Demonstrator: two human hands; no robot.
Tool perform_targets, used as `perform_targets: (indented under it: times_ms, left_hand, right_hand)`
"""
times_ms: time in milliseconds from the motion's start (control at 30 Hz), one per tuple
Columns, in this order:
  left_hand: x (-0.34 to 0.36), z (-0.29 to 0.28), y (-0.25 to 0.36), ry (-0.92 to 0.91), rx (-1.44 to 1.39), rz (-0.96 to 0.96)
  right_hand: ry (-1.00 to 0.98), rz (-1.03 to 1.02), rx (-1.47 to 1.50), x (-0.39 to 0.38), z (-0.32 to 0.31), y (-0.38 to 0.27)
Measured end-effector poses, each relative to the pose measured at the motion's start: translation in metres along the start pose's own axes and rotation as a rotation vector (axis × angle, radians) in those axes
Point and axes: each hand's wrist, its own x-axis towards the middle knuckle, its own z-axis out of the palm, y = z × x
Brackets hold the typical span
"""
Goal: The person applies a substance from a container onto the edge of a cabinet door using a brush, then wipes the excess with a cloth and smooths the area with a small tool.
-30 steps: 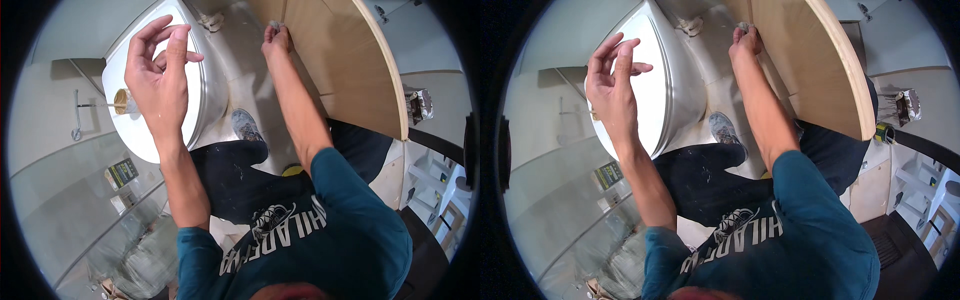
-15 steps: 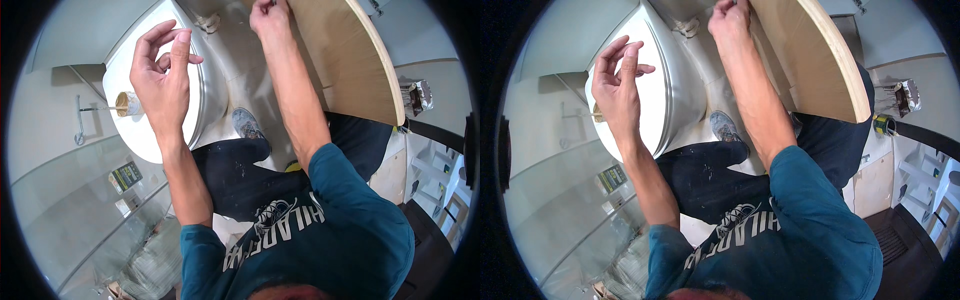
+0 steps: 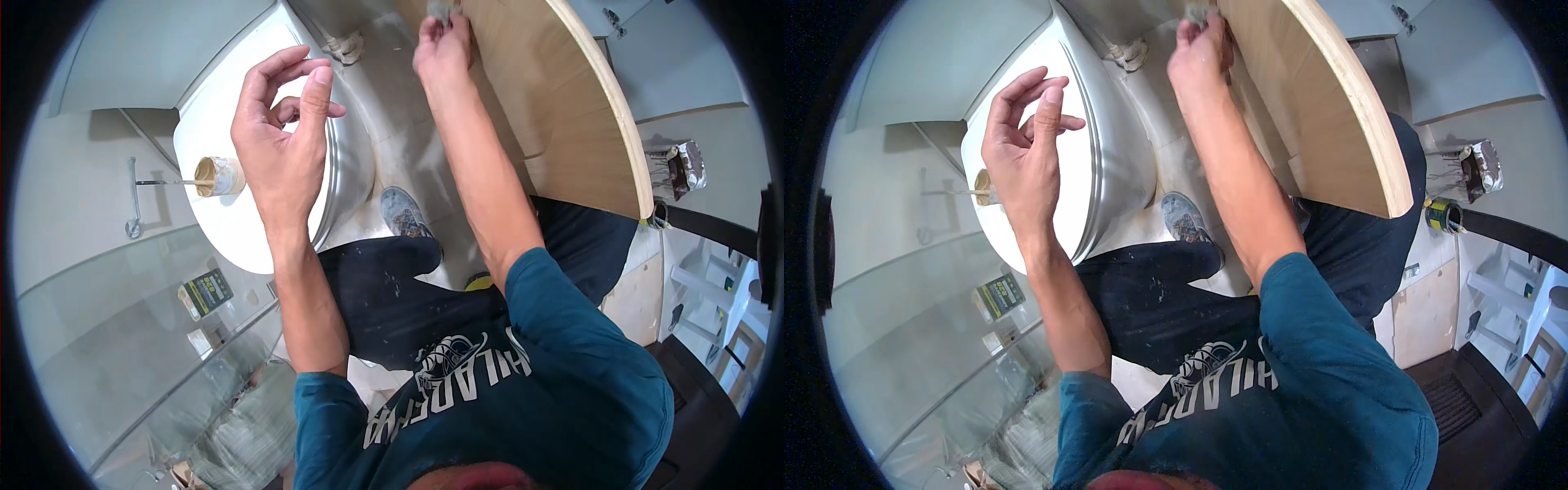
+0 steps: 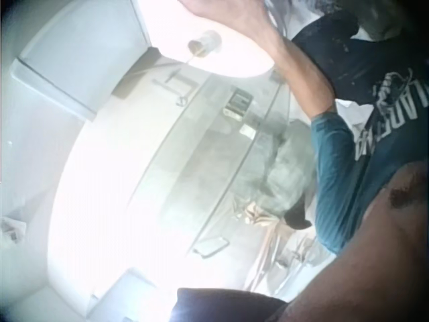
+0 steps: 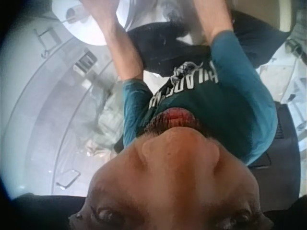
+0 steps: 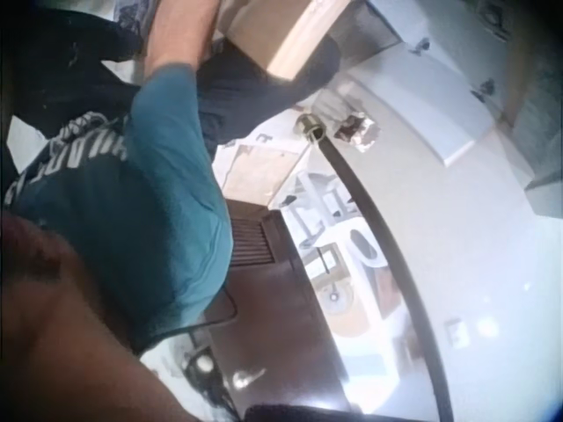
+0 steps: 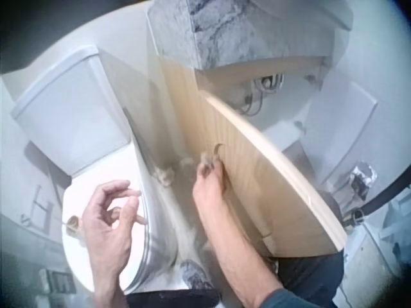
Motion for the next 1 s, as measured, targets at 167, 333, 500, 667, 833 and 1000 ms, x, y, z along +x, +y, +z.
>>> perform_targets:
  times_ms: [167, 333, 500, 667, 833, 1000]
  left_hand:
    - [-0.006, 0.001, 0.002, -0.020, 0.016, -0.007]
    - [-0.003, 0.003, 0.004, -0.039, 0.037, -0.008]
    - [-0.009, 0.005, 0.008, -0.112, 0.072, 0.017]
    - [-0.008, 0.004, -0.001, -0.164, 0.174, 0.005]
    - [-0.005, 0.004, -0.006, -0.175, 0.225, -0.074]
    - [-0.002, 0.013, -0.035, -0.176, 0.179, -0.131]
  right_hand:
    - [-0.218, 0.052, 0.106, 0.003, 0.006, -0.001]
    - [0.082, 0.044, 0.073, 0.020, -0.008, 0.009]
    - [0.385, 0.010, 0.000, 0.078, -0.100, 0.024]
    - [0.489, -0.045, -0.146, 0.171, -0.222, 0.041]
    - [0.371, 0.128, -0.175, 0.197, -0.286, 0.037]
    - [0.415, 0.408, -0.505, 0.102, -0.298, 0.031]
